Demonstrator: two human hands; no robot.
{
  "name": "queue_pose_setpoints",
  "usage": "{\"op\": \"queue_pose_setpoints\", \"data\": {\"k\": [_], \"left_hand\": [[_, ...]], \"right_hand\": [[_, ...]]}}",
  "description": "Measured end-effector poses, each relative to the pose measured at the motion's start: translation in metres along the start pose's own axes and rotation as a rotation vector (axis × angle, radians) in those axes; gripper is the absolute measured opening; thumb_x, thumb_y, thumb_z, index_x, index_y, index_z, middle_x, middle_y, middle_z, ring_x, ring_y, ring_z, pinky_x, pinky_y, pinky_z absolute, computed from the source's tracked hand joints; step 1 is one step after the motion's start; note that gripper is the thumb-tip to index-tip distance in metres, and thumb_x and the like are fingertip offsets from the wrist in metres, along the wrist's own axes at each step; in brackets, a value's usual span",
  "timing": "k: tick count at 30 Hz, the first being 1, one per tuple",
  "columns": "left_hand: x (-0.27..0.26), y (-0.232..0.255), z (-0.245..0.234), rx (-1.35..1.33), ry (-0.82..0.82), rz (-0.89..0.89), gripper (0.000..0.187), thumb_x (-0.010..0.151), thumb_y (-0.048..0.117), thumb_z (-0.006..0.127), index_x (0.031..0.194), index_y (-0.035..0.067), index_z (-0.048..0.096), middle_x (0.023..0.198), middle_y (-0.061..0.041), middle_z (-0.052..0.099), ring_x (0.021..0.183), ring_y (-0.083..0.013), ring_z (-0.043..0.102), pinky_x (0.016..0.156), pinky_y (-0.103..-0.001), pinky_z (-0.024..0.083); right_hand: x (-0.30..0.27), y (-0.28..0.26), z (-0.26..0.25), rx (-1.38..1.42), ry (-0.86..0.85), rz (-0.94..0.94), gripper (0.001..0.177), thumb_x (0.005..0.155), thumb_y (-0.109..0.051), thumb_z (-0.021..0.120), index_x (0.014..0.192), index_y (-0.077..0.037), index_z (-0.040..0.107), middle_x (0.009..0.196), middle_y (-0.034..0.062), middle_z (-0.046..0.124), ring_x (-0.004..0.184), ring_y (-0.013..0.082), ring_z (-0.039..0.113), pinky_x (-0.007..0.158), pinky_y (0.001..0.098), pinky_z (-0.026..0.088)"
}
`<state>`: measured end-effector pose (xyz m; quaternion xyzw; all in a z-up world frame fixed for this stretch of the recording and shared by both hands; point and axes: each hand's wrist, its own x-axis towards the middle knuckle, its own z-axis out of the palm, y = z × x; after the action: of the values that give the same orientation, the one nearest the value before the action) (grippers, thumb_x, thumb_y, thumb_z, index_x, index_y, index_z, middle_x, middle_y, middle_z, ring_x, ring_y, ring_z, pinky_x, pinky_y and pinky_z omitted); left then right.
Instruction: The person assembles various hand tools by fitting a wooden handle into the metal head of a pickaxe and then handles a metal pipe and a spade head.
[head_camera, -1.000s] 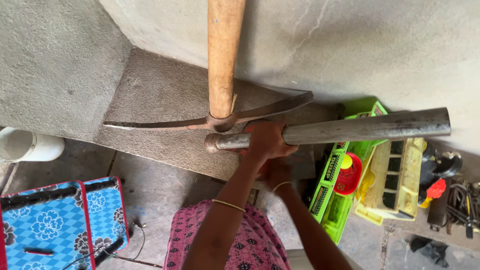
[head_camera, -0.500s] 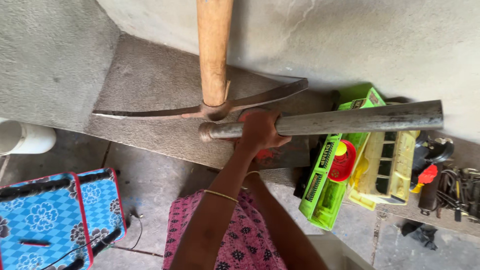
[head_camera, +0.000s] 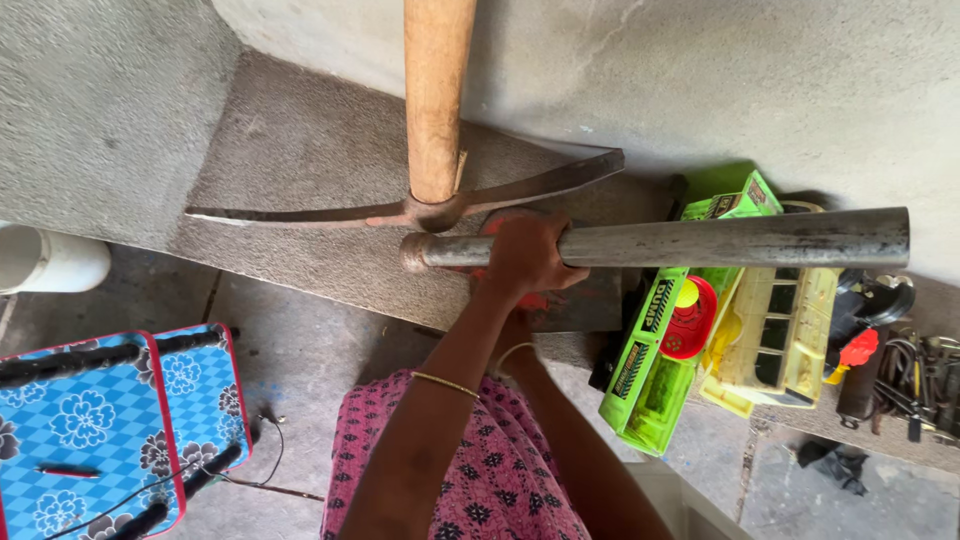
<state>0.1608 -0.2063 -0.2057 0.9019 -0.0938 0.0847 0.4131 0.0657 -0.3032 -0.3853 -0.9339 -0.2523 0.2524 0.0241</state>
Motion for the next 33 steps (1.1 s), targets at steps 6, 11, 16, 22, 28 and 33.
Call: {"op": "queue_pose_setpoints", "data": {"k": [6,11,16,22,28,33], "left_hand": [[0.000,0.004,-0.003,0.025,0.000,0.004,0.053,0.060,0.044,0.092,0.094,0.009,0.072,0.073,-0.010,0.074,0.065,-0.0273,0.072,0.066,-0.044,0.059],[-0.003,0.008,-0.007,-0.022,0.027,-0.011,0.053,0.058,0.041,0.092,0.093,0.007,0.071,0.072,-0.011,0.073,0.067,-0.0304,0.072,0.066,-0.045,0.059],[-0.003,0.007,-0.005,-0.015,0.086,0.001,0.049,0.058,0.042,0.092,0.089,0.010,0.071,0.074,-0.011,0.073,0.069,-0.0320,0.072,0.067,-0.046,0.058],[-0.003,0.007,-0.003,-0.005,0.080,-0.026,0.047,0.059,0.041,0.091,0.088,0.010,0.070,0.074,-0.010,0.072,0.069,-0.0317,0.072,0.065,-0.046,0.057],[-0.005,0.008,-0.003,-0.016,0.041,-0.042,0.051,0.059,0.043,0.092,0.089,0.010,0.068,0.074,-0.010,0.072,0.068,-0.0295,0.072,0.067,-0.045,0.058],[-0.006,0.007,0.000,-0.025,0.066,-0.024,0.050,0.059,0.043,0.091,0.090,0.010,0.069,0.075,-0.009,0.073,0.068,-0.0287,0.072,0.066,-0.044,0.058]], "right_hand": [[-0.051,0.022,0.005,-0.035,-0.029,0.056,0.089,0.095,-0.069,0.045,0.160,-0.015,0.019,0.168,0.0114,0.008,0.156,0.0289,0.009,0.115,0.0689,0.014],[-0.044,0.072,-0.019,-0.062,0.030,0.384,0.091,0.094,-0.071,0.046,0.160,-0.015,0.018,0.169,0.0114,0.006,0.156,0.0291,0.006,0.116,0.0706,0.012],[0.000,0.037,-0.032,0.015,-0.043,0.263,0.094,0.093,-0.072,0.046,0.162,-0.013,0.020,0.168,0.0119,0.014,0.154,0.0309,0.017,0.117,0.0660,0.019],[-0.046,0.000,0.002,0.009,-0.075,0.065,0.097,0.092,-0.073,0.044,0.162,-0.012,0.016,0.169,0.0121,0.010,0.154,0.0305,0.014,0.117,0.0666,0.019],[-0.055,0.073,-0.019,-0.070,0.008,0.484,0.100,0.092,-0.075,0.043,0.163,-0.011,0.013,0.170,0.0123,0.006,0.155,0.0301,0.011,0.117,0.0671,0.018],[0.008,0.064,-0.034,0.004,0.011,0.339,0.103,0.092,-0.076,0.041,0.164,-0.010,0.010,0.171,0.0124,0.002,0.156,0.0297,0.009,0.117,0.0675,0.017]]}}
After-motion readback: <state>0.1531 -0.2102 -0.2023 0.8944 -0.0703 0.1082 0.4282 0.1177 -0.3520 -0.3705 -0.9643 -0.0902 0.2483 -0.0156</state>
